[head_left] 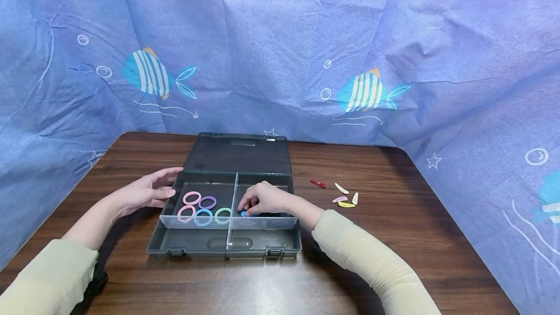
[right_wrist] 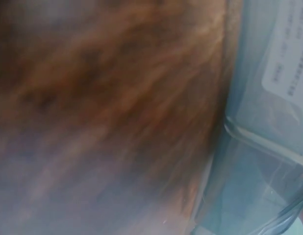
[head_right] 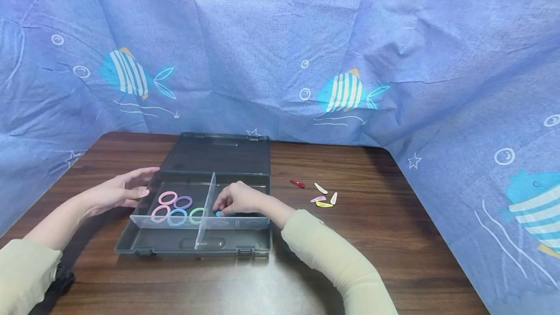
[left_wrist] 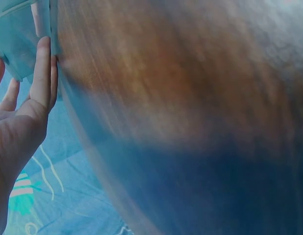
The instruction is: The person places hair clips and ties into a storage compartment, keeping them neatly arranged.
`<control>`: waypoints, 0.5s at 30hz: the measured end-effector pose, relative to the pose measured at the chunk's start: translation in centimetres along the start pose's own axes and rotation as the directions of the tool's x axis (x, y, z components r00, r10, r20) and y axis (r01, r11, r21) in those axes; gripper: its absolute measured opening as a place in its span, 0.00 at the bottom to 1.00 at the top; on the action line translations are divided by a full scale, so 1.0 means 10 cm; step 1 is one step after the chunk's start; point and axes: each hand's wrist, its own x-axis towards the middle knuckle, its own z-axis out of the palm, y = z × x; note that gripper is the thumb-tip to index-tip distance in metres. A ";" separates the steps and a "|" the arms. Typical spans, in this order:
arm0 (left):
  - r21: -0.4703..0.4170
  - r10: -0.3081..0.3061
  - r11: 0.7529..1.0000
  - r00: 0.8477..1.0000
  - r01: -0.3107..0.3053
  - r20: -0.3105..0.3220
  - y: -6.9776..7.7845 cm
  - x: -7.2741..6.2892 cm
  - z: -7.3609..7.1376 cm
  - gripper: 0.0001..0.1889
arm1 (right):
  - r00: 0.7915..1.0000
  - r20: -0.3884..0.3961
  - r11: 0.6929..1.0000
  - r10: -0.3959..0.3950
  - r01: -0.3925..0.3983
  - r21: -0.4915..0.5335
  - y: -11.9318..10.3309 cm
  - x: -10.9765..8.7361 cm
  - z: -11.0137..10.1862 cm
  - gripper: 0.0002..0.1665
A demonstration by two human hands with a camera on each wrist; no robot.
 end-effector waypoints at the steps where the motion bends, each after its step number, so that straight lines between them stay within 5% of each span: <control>1: 0.000 -0.004 1.000 1.000 0.004 -0.001 0.00 0.00 0.00 0.40 | 1.000 0.000 1.000 -0.006 0.006 -0.001 0.00 -0.01 -0.01 0.09; 15: 0.022 -0.026 0.999 1.000 0.026 -0.017 -0.02 0.01 -0.01 0.39 | 0.996 -0.070 0.995 -0.049 0.055 0.083 -0.02 -0.26 -0.24 0.10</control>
